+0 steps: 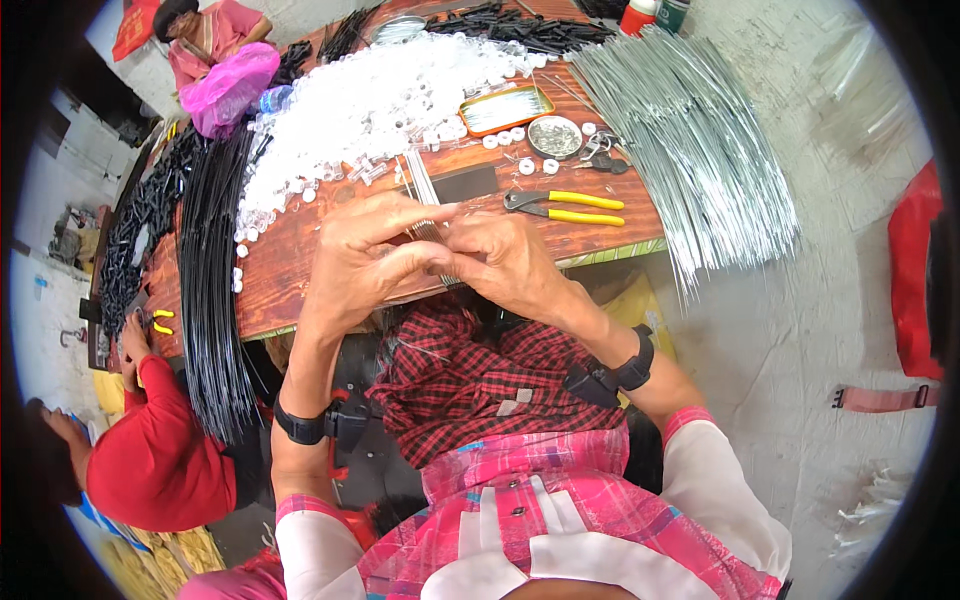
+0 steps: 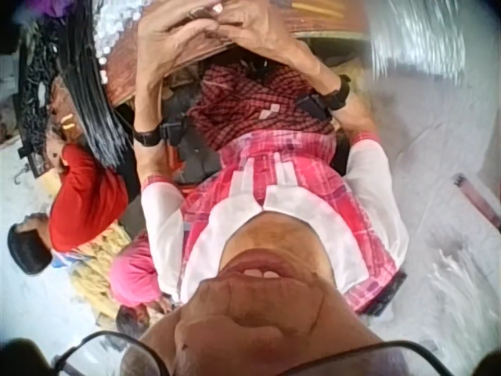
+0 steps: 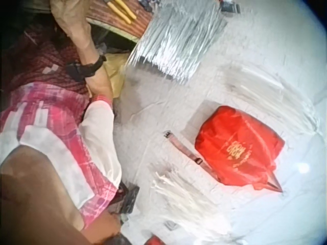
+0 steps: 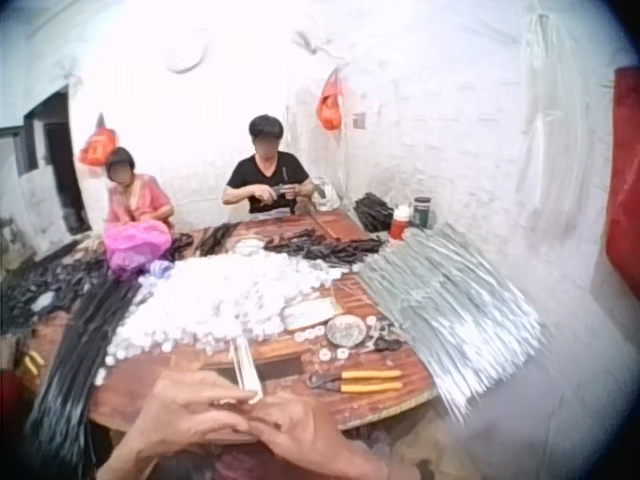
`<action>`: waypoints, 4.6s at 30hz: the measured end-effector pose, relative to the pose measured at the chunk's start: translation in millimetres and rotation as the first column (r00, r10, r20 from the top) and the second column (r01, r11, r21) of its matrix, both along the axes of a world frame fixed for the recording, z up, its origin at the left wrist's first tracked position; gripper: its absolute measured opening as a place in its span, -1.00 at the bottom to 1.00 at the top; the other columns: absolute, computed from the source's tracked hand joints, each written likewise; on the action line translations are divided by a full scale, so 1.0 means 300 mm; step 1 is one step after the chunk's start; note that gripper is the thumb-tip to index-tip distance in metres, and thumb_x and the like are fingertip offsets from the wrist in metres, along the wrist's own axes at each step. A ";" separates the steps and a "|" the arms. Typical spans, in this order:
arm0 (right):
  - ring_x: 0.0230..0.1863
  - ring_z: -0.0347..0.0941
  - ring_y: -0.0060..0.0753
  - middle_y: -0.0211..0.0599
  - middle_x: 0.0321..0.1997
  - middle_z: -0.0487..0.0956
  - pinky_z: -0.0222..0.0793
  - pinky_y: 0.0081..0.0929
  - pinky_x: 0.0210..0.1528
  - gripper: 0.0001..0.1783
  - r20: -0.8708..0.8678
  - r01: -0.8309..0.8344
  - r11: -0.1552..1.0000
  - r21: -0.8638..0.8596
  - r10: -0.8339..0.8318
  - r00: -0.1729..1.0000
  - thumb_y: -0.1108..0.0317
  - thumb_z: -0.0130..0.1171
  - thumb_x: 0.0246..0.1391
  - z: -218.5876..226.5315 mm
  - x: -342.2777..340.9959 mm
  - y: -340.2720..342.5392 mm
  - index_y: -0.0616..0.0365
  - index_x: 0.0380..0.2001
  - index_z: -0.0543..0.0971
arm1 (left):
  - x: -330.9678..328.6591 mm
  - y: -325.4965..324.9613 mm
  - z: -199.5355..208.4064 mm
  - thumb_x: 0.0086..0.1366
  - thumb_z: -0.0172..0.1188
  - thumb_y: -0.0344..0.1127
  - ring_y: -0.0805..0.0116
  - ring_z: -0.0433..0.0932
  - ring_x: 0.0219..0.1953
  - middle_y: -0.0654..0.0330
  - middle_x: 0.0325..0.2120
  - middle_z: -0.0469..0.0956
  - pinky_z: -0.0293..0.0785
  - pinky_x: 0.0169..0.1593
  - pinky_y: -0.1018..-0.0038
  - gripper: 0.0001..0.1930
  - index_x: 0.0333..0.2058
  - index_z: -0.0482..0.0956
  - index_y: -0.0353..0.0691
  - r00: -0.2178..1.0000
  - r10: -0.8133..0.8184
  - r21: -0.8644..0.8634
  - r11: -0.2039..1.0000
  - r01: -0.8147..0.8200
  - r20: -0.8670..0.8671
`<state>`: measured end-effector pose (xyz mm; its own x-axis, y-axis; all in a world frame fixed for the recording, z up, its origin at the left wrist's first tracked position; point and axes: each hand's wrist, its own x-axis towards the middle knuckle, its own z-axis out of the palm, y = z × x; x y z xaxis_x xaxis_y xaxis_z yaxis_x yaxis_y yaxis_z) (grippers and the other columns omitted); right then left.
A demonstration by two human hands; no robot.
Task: Assembling the frame and components of umbrellas at a manufacturing table.
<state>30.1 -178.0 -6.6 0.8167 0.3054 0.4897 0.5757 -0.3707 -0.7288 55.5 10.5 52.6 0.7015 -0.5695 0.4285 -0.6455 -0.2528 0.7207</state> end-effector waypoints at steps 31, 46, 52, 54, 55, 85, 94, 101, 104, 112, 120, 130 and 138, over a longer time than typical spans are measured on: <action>-0.38 0.53 -0.11 -0.23 -0.46 0.62 0.42 -0.24 -0.33 -0.86 0.033 0.001 0.997 0.075 -0.004 0.999 0.24 0.30 -0.04 -0.018 0.028 -0.004 0.04 -0.44 0.71 | -0.045 -0.033 0.005 0.07 0.29 -0.57 0.33 0.67 -0.40 0.09 -0.43 0.69 0.53 -0.30 0.52 -0.82 -0.29 0.69 -0.36 0.975 0.214 -0.016 0.977 -0.214 0.063; -0.26 0.62 -0.23 -0.18 -0.30 0.68 0.49 -0.32 -0.19 -0.77 -0.028 0.287 0.864 -0.413 -0.328 0.944 0.24 0.21 0.04 0.019 0.497 -0.341 0.09 -0.28 0.70 | -0.017 -0.017 -0.015 0.06 0.33 -0.54 0.39 0.61 -0.45 0.15 -0.48 0.67 0.47 -0.37 0.53 -0.84 -0.32 0.71 -0.28 0.992 0.114 -0.120 0.987 -0.108 0.046; -0.23 0.59 -0.08 -0.09 -0.38 0.65 0.47 -0.12 -0.17 -0.86 0.166 0.289 0.716 -0.635 -0.238 0.957 0.33 0.20 -0.10 -0.109 0.680 -0.326 0.06 -0.46 0.69 | -0.020 -0.007 -0.016 0.06 0.34 -0.53 0.37 0.61 -0.46 0.16 -0.47 0.68 0.47 -0.36 0.52 -0.83 -0.31 0.71 -0.28 0.992 0.095 -0.115 0.990 -0.085 0.086; -0.23 0.59 -0.07 -0.09 -0.38 0.65 0.47 -0.11 -0.17 -0.87 0.173 0.305 0.719 -0.625 -0.253 0.952 0.33 0.19 -0.10 -0.115 0.693 -0.313 0.08 -0.48 0.68 | -0.025 0.004 -0.023 0.07 0.34 -0.53 0.36 0.61 -0.45 0.16 -0.47 0.68 0.47 -0.35 0.52 -0.83 -0.31 0.71 -0.28 0.992 0.109 -0.129 0.987 -0.099 0.067; -0.23 0.59 -0.07 -0.08 -0.38 0.64 0.47 -0.10 -0.18 -0.87 0.181 0.327 0.718 -0.615 -0.275 0.944 0.33 0.18 -0.10 -0.118 0.697 -0.309 0.10 -0.49 0.67 | -0.028 0.009 -0.025 0.07 0.34 -0.52 0.36 0.61 -0.45 0.16 -0.47 0.68 0.47 -0.35 0.51 -0.83 -0.31 0.71 -0.28 0.992 0.115 -0.143 0.984 -0.106 0.050; -0.32 0.58 -0.17 -0.26 -0.35 0.66 0.46 -0.25 -0.22 -0.82 0.228 0.329 0.926 -0.183 -0.286 0.931 0.21 0.18 0.06 -0.059 0.616 -0.287 -0.01 -0.34 0.69 | -0.046 -0.030 -0.011 0.11 0.26 -0.52 0.38 0.63 -0.37 0.14 -0.43 0.68 0.49 -0.27 0.52 -0.84 -0.29 0.70 -0.33 0.978 0.202 -0.113 0.972 -0.205 -0.045; -0.44 0.46 -0.51 -0.36 -0.43 0.58 0.36 -0.56 -0.38 -0.90 0.123 -0.152 0.984 0.093 0.140 0.983 0.41 0.27 0.02 0.173 0.190 -0.105 0.12 -0.34 0.66 | -0.022 -0.017 -0.027 0.13 0.30 -0.53 0.45 0.62 -0.37 0.15 -0.42 0.68 0.46 -0.30 0.57 -0.85 -0.28 0.69 -0.35 0.976 0.200 -0.142 0.967 -0.212 -0.092; -0.38 0.42 -0.63 -0.42 -0.34 0.57 0.32 -0.63 -0.37 -0.85 0.073 -0.195 0.980 0.039 0.192 0.979 0.49 0.25 0.03 0.165 0.121 -0.132 0.14 -0.28 0.66 | -0.026 -0.026 -0.025 0.15 0.30 -0.51 0.50 0.59 -0.40 0.18 -0.43 0.67 0.42 -0.34 0.61 -0.86 -0.29 0.70 -0.34 0.974 0.196 -0.145 0.967 -0.211 -0.115; -0.37 0.42 -0.63 -0.43 -0.33 0.58 0.32 -0.63 -0.36 -0.84 0.077 -0.212 0.975 0.062 0.207 0.975 0.51 0.24 0.03 0.166 0.118 -0.121 0.15 -0.27 0.66 | -0.025 -0.026 -0.034 0.14 0.31 -0.50 0.52 0.57 -0.41 0.19 -0.44 0.67 0.40 -0.35 0.61 -0.87 -0.30 0.70 -0.33 0.975 0.199 -0.139 0.967 -0.212 -0.097; -0.36 0.45 -0.54 -0.41 -0.39 0.60 0.34 -0.55 -0.29 -0.88 0.163 -0.206 0.978 -0.006 0.204 0.965 0.50 0.26 0.02 0.169 0.121 -0.116 0.16 -0.32 0.67 | -0.033 -0.019 -0.018 0.16 0.30 -0.47 0.55 0.52 -0.49 0.20 -0.51 0.64 0.36 -0.43 0.57 -0.88 -0.31 0.71 -0.30 0.979 0.182 -0.132 0.972 -0.193 -0.087; -0.30 0.48 -0.50 -0.40 -0.39 0.62 0.36 -0.51 -0.19 -0.88 -0.045 -0.286 0.949 0.136 0.294 0.955 0.45 0.28 0.03 0.168 0.122 -0.118 0.16 -0.31 0.68 | -0.031 -0.019 -0.027 0.15 0.29 -0.49 0.51 0.55 -0.47 0.19 -0.51 0.64 0.40 -0.40 0.57 -0.89 -0.33 0.71 -0.32 0.986 0.155 -0.154 0.974 -0.163 -0.064; -0.43 0.41 -0.45 -0.41 -0.48 0.53 0.30 -0.48 -0.38 -0.89 0.185 -0.214 0.976 0.050 0.201 0.962 0.47 0.29 -0.01 0.172 0.110 -0.111 0.09 -0.34 0.68 | -0.029 -0.017 -0.028 0.15 0.28 -0.49 0.50 0.56 -0.47 0.16 -0.50 0.65 0.39 -0.41 0.56 -0.89 -0.33 0.71 -0.31 0.988 0.147 -0.148 0.977 -0.151 -0.038; -0.47 0.46 -0.36 -0.35 -0.47 0.54 0.35 -0.43 -0.46 -0.86 0.322 -0.103 0.995 0.020 0.091 0.942 0.48 0.29 -0.04 0.179 0.079 -0.093 0.07 -0.35 0.67 | -0.035 -0.006 -0.025 0.14 0.30 -0.50 0.51 0.55 -0.48 0.17 -0.50 0.65 0.40 -0.41 0.57 -0.89 -0.32 0.71 -0.31 0.989 0.149 -0.138 0.979 -0.151 -0.026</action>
<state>53.8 -205.8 47.1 0.5825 0.3529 0.7322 0.8125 -0.2786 -0.5121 45.1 8.8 45.2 0.7817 -0.3927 0.4845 -0.5961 -0.2421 0.7655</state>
